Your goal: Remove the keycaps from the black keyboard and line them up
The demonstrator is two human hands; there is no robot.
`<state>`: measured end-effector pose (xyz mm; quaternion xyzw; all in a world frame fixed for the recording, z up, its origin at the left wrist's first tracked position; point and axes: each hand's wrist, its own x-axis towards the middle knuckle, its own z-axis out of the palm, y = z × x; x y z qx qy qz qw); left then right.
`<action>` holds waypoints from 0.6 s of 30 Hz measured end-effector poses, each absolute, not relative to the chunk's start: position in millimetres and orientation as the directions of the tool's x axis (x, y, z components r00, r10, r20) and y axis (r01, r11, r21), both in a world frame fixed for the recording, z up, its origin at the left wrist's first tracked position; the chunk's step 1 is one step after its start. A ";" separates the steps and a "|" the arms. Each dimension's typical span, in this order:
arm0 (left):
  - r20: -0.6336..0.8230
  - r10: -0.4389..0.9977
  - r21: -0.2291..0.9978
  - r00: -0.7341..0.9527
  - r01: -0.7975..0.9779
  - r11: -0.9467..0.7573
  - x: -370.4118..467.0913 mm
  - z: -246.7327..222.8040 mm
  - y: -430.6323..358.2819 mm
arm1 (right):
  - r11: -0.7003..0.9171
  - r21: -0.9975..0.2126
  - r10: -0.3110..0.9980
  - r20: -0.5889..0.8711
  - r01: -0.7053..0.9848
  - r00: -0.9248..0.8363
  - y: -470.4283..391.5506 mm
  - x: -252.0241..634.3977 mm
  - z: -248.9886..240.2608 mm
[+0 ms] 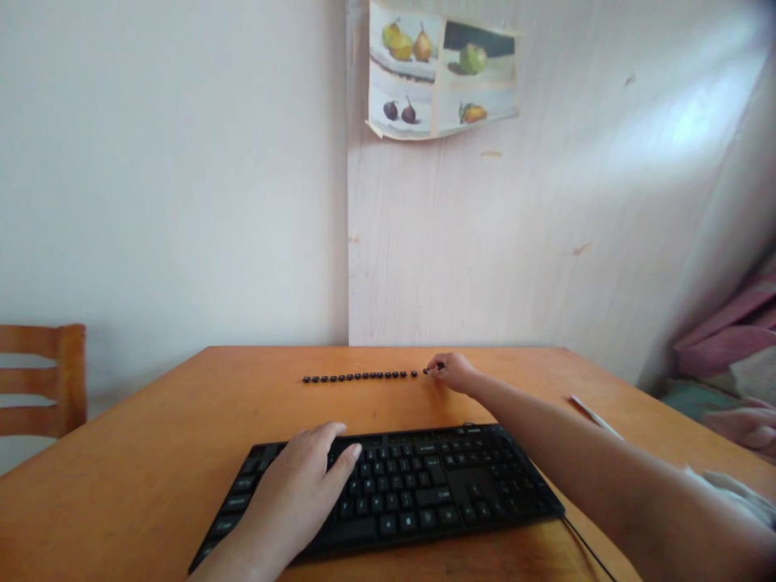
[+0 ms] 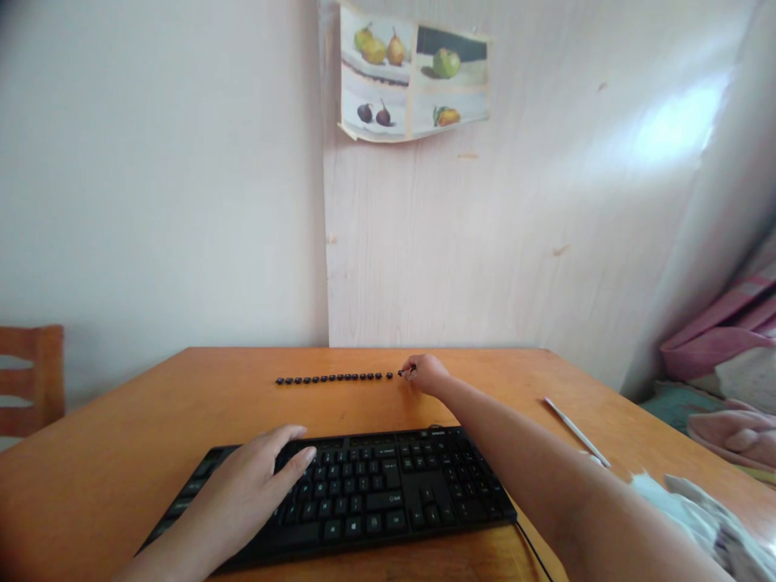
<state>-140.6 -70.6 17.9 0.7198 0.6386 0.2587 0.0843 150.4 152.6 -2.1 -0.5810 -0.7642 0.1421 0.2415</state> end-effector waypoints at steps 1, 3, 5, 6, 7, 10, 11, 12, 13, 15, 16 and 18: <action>0.267 0.962 0.446 0.055 0.878 -0.174 -140.5 18.7 -70.9 | 0.281 -0.498 0.958 0.197 0.820 -0.208 154.5 149.6 -3.5; 0.267 0.962 0.437 0.059 0.882 -0.176 -140.0 20.5 -71.6 | 0.276 -0.497 0.960 0.185 0.823 -0.210 157.8 148.1 -6.0; 0.261 0.964 0.433 0.054 0.885 -0.167 -139.5 22.1 -72.1 | 0.275 -0.493 0.961 0.176 0.826 -0.215 160.3 147.1 -7.7; 0.257 0.965 0.432 0.053 0.887 -0.163 -139.5 22.5 -72.2 | 0.276 -0.489 0.960 0.172 0.827 -0.219 161.2 146.9 -8.1; 0.254 0.966 0.431 0.053 0.888 -0.162 -139.5 22.6 -72.3 | 0.278 -0.487 0.960 0.168 0.828 -0.224 161.8 146.8 -8.3; 0.259 0.964 0.425 0.060 0.889 -0.169 -140.5 21.0 -72.4 | 0.283 -0.480 0.959 0.157 0.830 -0.236 162.7 146.9 -8.3; 0.261 0.963 0.423 0.061 0.890 -0.171 -140.9 20.2 -72.4 | 0.284 -0.478 0.959 0.156 0.831 -0.238 162.8 147.0 -8.3; 0.264 0.963 0.421 0.061 0.890 -0.172 -141.3 19.5 -72.3 | 0.286 -0.474 0.958 0.155 0.833 -0.240 163.0 147.1 -8.5; 0.267 0.962 0.420 0.061 0.891 -0.173 -141.6 19.0 -72.3 | 0.287 -0.471 0.958 0.155 0.834 -0.242 163.2 147.2 -8.7; 0.268 0.962 0.422 0.059 0.890 -0.173 -141.7 18.8 -72.2 | 0.289 -0.465 0.957 0.155 0.837 -0.245 163.8 147.2 -9.6; 0.267 0.962 0.425 0.059 0.889 -0.172 -141.5 19.3 -72.2 | 0.290 -0.462 0.957 0.155 0.838 -0.246 164.1 147.2 -10.1; 0.260 0.964 0.430 0.060 0.886 -0.171 -140.9 20.6 -72.1 | 0.294 -0.458 0.956 0.157 0.839 -0.249 164.8 147.2 -10.8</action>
